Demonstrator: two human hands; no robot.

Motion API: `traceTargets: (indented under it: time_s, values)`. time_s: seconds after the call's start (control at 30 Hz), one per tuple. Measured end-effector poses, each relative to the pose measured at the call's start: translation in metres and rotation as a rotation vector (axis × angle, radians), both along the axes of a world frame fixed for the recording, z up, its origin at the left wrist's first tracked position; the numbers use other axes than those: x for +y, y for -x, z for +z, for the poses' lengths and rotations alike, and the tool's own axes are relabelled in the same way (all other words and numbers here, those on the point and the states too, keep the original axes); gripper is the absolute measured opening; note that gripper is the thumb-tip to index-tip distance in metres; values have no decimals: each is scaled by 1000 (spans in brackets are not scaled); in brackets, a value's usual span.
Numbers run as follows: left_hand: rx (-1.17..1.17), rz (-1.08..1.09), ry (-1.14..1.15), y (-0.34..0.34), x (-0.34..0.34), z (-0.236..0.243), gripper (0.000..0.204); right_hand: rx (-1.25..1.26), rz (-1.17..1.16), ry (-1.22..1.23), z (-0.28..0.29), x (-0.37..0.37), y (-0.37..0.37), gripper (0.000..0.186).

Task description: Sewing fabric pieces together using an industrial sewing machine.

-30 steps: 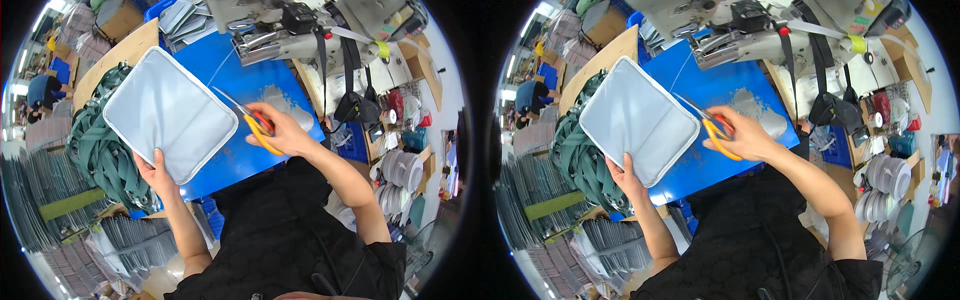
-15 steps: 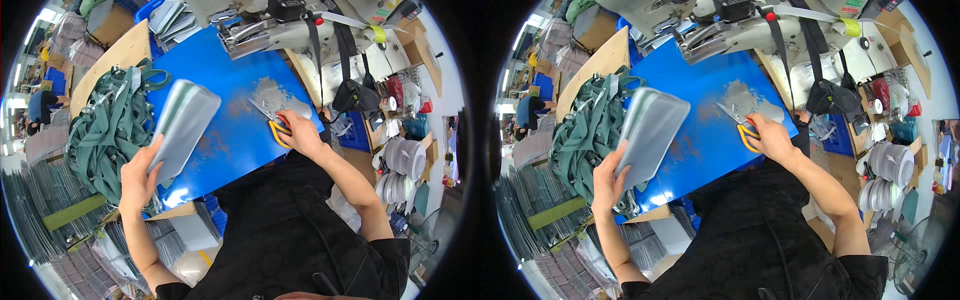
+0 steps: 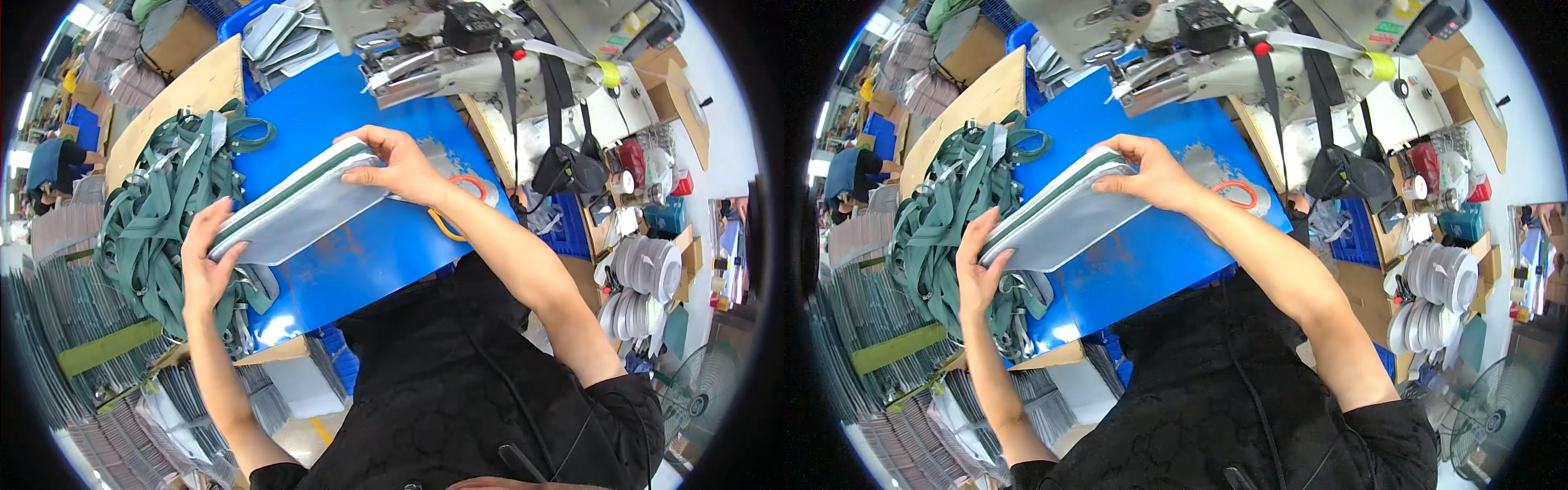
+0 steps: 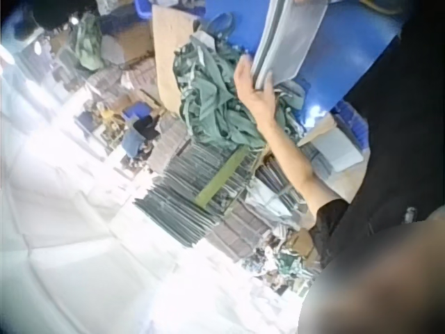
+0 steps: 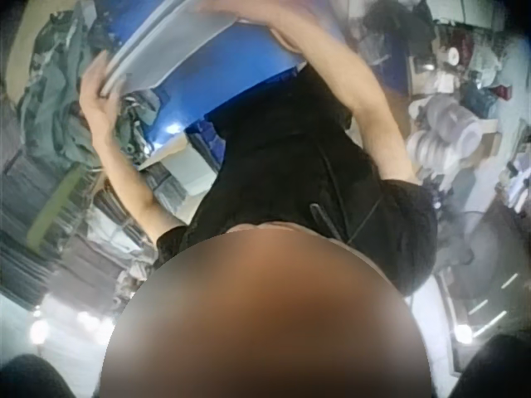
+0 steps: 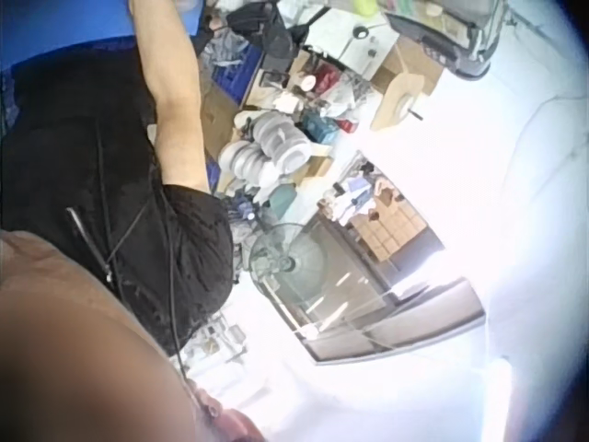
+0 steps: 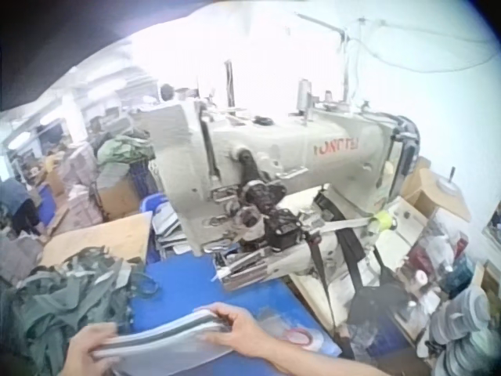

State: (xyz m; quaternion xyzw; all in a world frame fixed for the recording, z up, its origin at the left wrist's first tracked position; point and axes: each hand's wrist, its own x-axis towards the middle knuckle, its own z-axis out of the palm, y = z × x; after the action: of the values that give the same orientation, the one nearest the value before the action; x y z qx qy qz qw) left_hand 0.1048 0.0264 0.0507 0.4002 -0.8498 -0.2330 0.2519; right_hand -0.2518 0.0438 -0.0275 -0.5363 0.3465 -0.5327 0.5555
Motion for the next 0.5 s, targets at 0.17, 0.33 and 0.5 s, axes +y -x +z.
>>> traceTargets:
  time_s: [0.17,0.33,0.5]
  values:
    - [550,363,-254,-11,18,-51,82,61,-40,-123,-6,-11,-10,43]
    - [810,392,-285,-8,0,-56,71,551,-281,-51,-19,20,22,68]
    - [855,526,-88,32,-66,-74,56,230,-16,-464,-38,129,48,45]
